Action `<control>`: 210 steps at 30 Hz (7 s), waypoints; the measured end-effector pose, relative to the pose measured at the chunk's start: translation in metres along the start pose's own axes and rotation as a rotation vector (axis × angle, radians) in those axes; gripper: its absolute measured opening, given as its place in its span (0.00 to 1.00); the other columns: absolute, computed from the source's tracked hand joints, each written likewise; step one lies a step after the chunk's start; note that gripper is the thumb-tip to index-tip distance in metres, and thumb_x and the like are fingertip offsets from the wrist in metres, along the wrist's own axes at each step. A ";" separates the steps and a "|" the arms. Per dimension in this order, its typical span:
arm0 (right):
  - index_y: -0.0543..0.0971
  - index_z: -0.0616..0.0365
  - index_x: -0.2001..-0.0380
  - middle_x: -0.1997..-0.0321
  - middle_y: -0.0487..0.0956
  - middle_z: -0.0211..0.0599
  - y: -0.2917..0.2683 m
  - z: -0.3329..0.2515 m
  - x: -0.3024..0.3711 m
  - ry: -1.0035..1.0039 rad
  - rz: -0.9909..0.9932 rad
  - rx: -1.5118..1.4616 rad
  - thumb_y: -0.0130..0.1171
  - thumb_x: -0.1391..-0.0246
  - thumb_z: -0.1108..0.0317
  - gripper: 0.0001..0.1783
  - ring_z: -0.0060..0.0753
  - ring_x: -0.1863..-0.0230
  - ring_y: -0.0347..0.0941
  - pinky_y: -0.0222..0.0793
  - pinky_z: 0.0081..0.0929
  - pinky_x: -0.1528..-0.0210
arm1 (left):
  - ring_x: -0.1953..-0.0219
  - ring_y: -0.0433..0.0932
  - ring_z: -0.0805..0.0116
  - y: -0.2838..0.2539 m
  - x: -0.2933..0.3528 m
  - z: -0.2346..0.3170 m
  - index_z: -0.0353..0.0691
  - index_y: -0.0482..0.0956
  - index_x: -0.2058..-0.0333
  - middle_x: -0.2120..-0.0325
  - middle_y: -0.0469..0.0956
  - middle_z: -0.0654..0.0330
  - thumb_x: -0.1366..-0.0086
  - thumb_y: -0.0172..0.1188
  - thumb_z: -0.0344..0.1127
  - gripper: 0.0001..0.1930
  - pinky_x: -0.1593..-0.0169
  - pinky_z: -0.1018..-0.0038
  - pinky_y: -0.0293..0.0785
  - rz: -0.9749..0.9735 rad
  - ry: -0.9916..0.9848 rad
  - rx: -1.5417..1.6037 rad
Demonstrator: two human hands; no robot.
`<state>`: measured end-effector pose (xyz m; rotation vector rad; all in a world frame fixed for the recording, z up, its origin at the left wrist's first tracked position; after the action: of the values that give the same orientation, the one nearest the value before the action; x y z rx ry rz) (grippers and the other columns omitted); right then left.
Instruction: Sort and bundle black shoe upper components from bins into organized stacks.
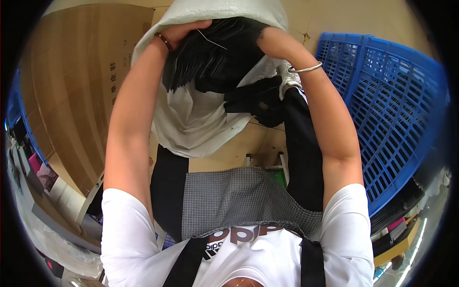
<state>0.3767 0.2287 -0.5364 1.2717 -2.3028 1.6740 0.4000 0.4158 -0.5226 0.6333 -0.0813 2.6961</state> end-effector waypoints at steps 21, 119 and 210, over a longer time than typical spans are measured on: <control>0.66 0.66 0.41 0.48 0.75 0.37 -0.077 -0.308 0.263 -0.103 -0.281 -1.316 0.60 0.46 0.40 0.43 0.29 0.48 0.71 0.67 0.28 0.46 | 0.39 0.68 0.52 0.153 0.419 0.101 0.35 0.55 0.35 0.40 0.66 0.46 0.41 0.45 0.73 0.49 0.37 0.57 0.64 0.118 0.130 1.062; 0.70 0.56 0.44 0.35 0.65 0.48 -0.179 -0.461 0.646 -0.979 0.853 0.083 0.71 0.67 0.49 0.45 0.47 0.36 0.64 0.59 0.43 0.34 | 0.31 0.54 0.62 0.294 0.597 0.174 0.46 0.47 0.31 0.31 0.50 0.57 0.31 0.50 0.47 0.35 0.32 0.61 0.55 -0.133 0.359 0.632; 0.76 0.54 0.68 0.49 0.71 0.37 -0.139 -0.430 0.614 -0.470 0.290 -0.714 0.62 0.54 0.75 0.08 0.34 0.48 0.70 0.67 0.25 0.62 | 0.41 0.68 0.64 0.287 0.657 0.138 0.33 0.59 0.37 0.42 0.68 0.57 0.55 0.77 0.50 0.51 0.40 0.67 0.65 -0.118 0.411 0.557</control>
<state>-0.1285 0.1985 0.0337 1.2741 -3.0372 0.4584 -0.1929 0.3530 -0.1022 0.2003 0.8051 2.6680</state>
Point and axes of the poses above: each hand's wrist, its own x-axis away from the middle knuckle, its own y-axis out of the palm, z = x × y, the point moved 10 cm from there along -x, towards the middle knuckle
